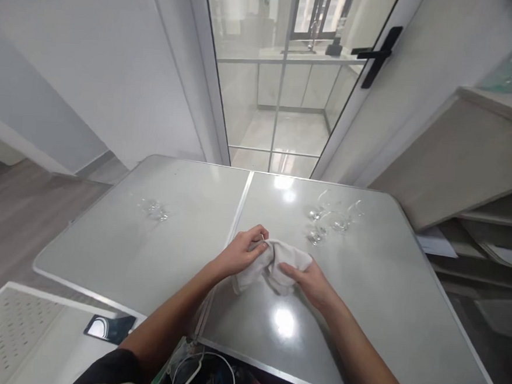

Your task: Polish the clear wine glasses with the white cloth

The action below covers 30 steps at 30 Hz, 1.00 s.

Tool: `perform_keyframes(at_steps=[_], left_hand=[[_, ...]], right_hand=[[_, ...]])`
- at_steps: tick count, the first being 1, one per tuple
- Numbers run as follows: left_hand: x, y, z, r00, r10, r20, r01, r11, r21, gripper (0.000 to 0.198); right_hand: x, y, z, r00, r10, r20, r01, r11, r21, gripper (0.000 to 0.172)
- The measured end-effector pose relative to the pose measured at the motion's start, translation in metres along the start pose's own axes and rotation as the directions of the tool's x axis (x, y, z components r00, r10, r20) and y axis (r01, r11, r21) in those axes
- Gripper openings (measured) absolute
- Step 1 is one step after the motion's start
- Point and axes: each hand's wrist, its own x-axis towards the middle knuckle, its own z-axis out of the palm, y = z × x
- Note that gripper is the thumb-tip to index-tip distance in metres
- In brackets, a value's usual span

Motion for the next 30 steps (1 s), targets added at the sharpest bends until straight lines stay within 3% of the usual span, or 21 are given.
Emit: perform_keyframes(at_steps=[2,3,4,5,6,7,8,9,11,14,18,21,23,24,26,28,30], left_hand=[[-0.009,-0.004,-0.015,0.986,0.036,-0.161,-0.025,0.997,0.068,0.017],[-0.015,-0.01,-0.027,0.951,0.043,-0.306,-0.013,0.995,0.099,0.02],[-0.022,-0.018,-0.04,0.873,0.045,-0.486,0.019,0.992,0.126,0.024],[-0.03,-0.029,-0.055,0.736,0.028,-0.676,0.078,0.989,0.126,0.026],[-0.037,-0.042,-0.072,0.567,0.016,-0.824,0.149,0.981,0.122,0.03],[-0.045,-0.057,-0.089,0.393,0.016,-0.919,0.225,0.968,0.113,0.036],[-0.052,-0.072,-0.105,0.27,0.004,-0.963,0.304,0.949,0.089,0.044],[-0.058,-0.087,-0.119,0.186,-0.03,-0.982,0.375,0.926,0.043,0.052],[-0.066,-0.113,-0.144,0.138,-0.166,-0.977,0.465,0.881,-0.084,0.064],[-0.067,-0.14,-0.167,0.12,-0.22,-0.968,0.477,0.868,-0.138,0.07],[-0.06,-0.152,-0.181,0.116,-0.195,-0.974,0.433,0.892,-0.127,0.07],[-0.058,-0.149,-0.181,0.146,-0.155,-0.977,0.363,0.927,-0.093,0.053],[-0.058,-0.139,-0.175,0.197,-0.098,-0.976,0.282,0.959,-0.04,0.047],[-0.058,-0.132,-0.169,0.237,-0.064,-0.969,0.241,0.97,-0.005,0.047],[-0.058,-0.112,-0.151,0.358,0.01,-0.934,0.188,0.979,0.083,0.049],[-0.056,-0.088,-0.125,0.534,0.061,-0.843,0.173,0.968,0.18,0.049],[-0.052,-0.066,-0.091,0.741,0.058,-0.669,0.181,0.942,0.282,0.064]], right_hand=[[-0.001,0.004,0.004,0.997,0.08,-0.014,-0.078,0.995,0.065,0.041],[-0.001,0.006,0.005,0.993,0.097,-0.062,-0.09,0.989,0.114,0.039],[0.0,0.008,0.006,0.987,0.108,-0.121,-0.087,0.982,0.167,0.037],[0.002,0.009,0.005,0.976,0.12,-0.182,-0.08,0.974,0.214,0.036],[0.004,0.011,0.003,0.962,0.138,-0.234,-0.077,0.965,0.249,0.036],[0.007,0.012,0.001,0.947,0.157,-0.28,-0.078,0.959,0.274,0.035],[0.009,0.013,-0.002,0.933,0.177,-0.314,-0.084,0.953,0.29,0.034],[0.011,0.014,-0.004,0.923,0.198,-0.331,-0.096,0.949,0.301,0.032],[0.014,0.015,-0.008,0.919,0.233,-0.319,-0.125,0.938,0.323,0.029],[0.014,0.015,-0.009,0.935,0.237,-0.263,-0.135,0.925,0.355,0.027],[0.011,0.014,-0.005,0.943,0.202,-0.264,-0.108,0.937,0.333,0.025],[0.01,0.01,-0.003,0.944,0.188,-0.271,-0.101,0.946,0.307,0.025],[0.01,0.007,-0.003,0.943,0.161,-0.291,-0.07,0.951,0.3,0.024],[0.01,0.005,-0.002,0.942,0.138,-0.305,-0.043,0.954,0.298,0.023],[0.009,0.004,-0.001,0.94,0.076,-0.333,0.026,0.956,0.292,0.025],[0.007,0.004,0.004,0.933,-0.002,-0.359,0.103,0.959,0.264,0.029],[0.002,0.006,0.01,0.914,-0.117,-0.388,0.195,0.966,0.169,0.035]])
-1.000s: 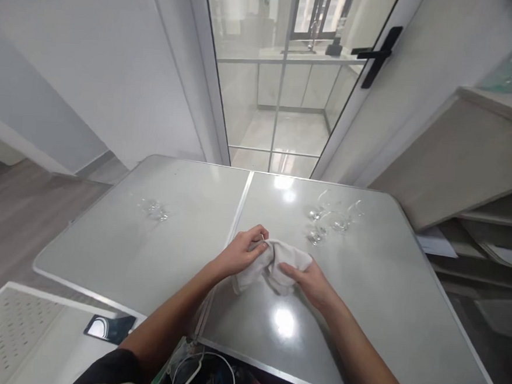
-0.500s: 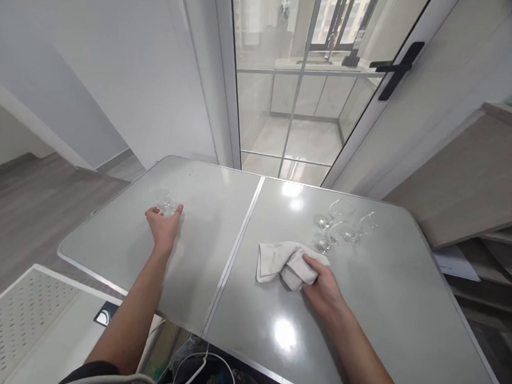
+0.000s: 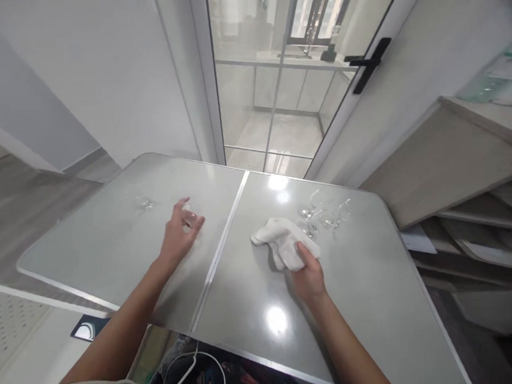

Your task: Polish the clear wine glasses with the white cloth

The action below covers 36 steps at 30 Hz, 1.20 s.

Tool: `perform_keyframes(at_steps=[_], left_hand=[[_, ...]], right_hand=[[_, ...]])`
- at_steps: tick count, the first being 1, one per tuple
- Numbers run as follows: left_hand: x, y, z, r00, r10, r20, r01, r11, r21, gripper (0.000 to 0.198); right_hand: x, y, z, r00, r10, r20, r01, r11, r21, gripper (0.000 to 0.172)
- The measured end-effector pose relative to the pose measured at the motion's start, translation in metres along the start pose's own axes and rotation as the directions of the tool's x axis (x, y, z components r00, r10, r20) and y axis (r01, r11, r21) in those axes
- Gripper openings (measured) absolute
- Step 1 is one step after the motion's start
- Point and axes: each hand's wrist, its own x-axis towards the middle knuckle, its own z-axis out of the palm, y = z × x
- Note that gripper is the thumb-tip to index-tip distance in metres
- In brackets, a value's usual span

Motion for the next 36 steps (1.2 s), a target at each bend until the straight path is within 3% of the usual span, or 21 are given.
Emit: perform_keyframes(at_steps=[2,4,6,7,9,11,14,16,18,19,20,22,24,25,26,27,28,30,32,34,36], left_hand=[[-0.019,0.027,0.022,0.967,0.069,0.246,-0.099,0.989,0.113,0.075],[-0.034,0.045,0.042,0.895,0.134,0.425,-0.227,0.958,0.175,0.074],[-0.044,0.054,0.057,0.827,0.186,0.531,-0.326,0.927,0.184,0.069],[-0.046,0.055,0.062,0.798,0.209,0.566,-0.367,0.912,0.18,0.067],[-0.047,0.055,0.069,0.75,0.264,0.607,-0.444,0.881,0.164,0.063],[-0.046,0.056,0.072,0.708,0.339,0.619,-0.513,0.85,0.122,0.057],[-0.048,0.066,0.072,0.658,0.421,0.624,-0.569,0.821,0.048,0.053],[-0.049,0.075,0.068,0.623,0.384,0.682,-0.558,0.828,0.044,0.055],[-0.048,0.082,0.064,0.567,0.273,0.777,-0.478,0.877,0.041,0.057],[-0.046,0.085,0.061,0.519,0.218,0.827,-0.398,0.917,0.008,0.057],[-0.043,0.087,0.059,0.454,0.176,0.873,-0.28,0.959,-0.048,0.055],[-0.034,0.089,0.058,0.282,0.148,0.948,0.043,0.985,-0.166,0.05],[-0.023,0.091,0.062,0.127,0.151,0.98,0.328,0.926,-0.185,0.049],[-0.017,0.091,0.065,0.087,0.146,0.985,0.401,0.9,-0.169,0.049],[-0.013,0.091,0.069,0.086,0.137,0.987,0.421,0.893,-0.16,0.049],[-0.009,0.092,0.073,0.128,0.127,0.984,0.386,0.907,-0.168,0.048],[-0.007,0.092,0.078,0.207,0.125,0.97,0.295,0.938,-0.184,0.048],[-0.008,0.091,0.087,0.404,0.158,0.901,-0.014,0.986,-0.167,0.051],[-0.014,0.089,0.096,0.554,0.241,0.797,-0.318,0.946,-0.066,0.053],[-0.024,0.086,0.103,0.636,0.336,0.695,-0.488,0.872,0.025,0.052],[-0.037,0.083,0.11,0.681,0.424,0.597,-0.566,0.822,0.063,0.044]], right_hand=[[-0.009,0.001,0.004,0.983,-0.179,0.041,0.183,0.972,-0.146,0.043],[-0.016,0.0,0.007,0.913,-0.311,0.262,0.386,0.867,-0.316,0.049],[-0.02,-0.001,0.01,0.815,-0.31,0.49,0.523,0.757,-0.392,0.046],[-0.021,-0.002,0.01,0.785,-0.286,0.549,0.554,0.72,-0.418,0.04],[-0.022,-0.002,0.009,0.789,-0.261,0.557,0.553,0.695,-0.459,0.029],[-0.021,-0.001,0.006,0.817,-0.188,0.546,0.477,0.754,-0.453,0.027],[-0.018,0.0,0.001,0.811,-0.071,0.581,0.359,0.844,-0.399,0.046],[-0.016,0.001,-0.001,0.782,-0.047,0.622,0.353,0.855,-0.38,0.065],[-0.013,0.003,-0.004,0.742,-0.058,0.668,0.395,0.843,-0.365,0.076],[-0.012,0.003,-0.006,0.721,-0.073,0.689,0.42,0.837,-0.35,0.077],[-0.012,0.003,-0.007,0.702,-0.09,0.706,0.439,0.835,-0.331,0.076],[-0.011,0.001,-0.01,0.677,-0.124,0.725,0.457,0.844,-0.282,0.068],[-0.011,-0.002,-0.011,0.678,-0.164,0.717,0.471,0.845,-0.253,0.06],[-0.011,-0.004,-0.012,0.692,-0.182,0.698,0.478,0.841,-0.254,0.056],[-0.011,-0.006,-0.011,0.717,-0.191,0.67,0.472,0.84,-0.266,0.054],[-0.009,-0.008,-0.011,0.753,-0.187,0.631,0.447,0.849,-0.281,0.054],[-0.008,-0.01,-0.01,0.795,-0.167,0.584,0.399,0.868,-0.295,0.054],[-0.003,-0.012,-0.009,0.867,-0.105,0.486,0.278,0.913,-0.297,0.052],[0.003,-0.012,-0.007,0.911,-0.083,0.404,0.211,0.935,-0.284,0.048],[0.008,-0.009,-0.006,0.947,-0.101,0.305,0.188,0.944,-0.271,0.046],[0.013,-0.005,-0.004,0.98,-0.111,0.165,0.148,0.961,-0.233,0.047]])
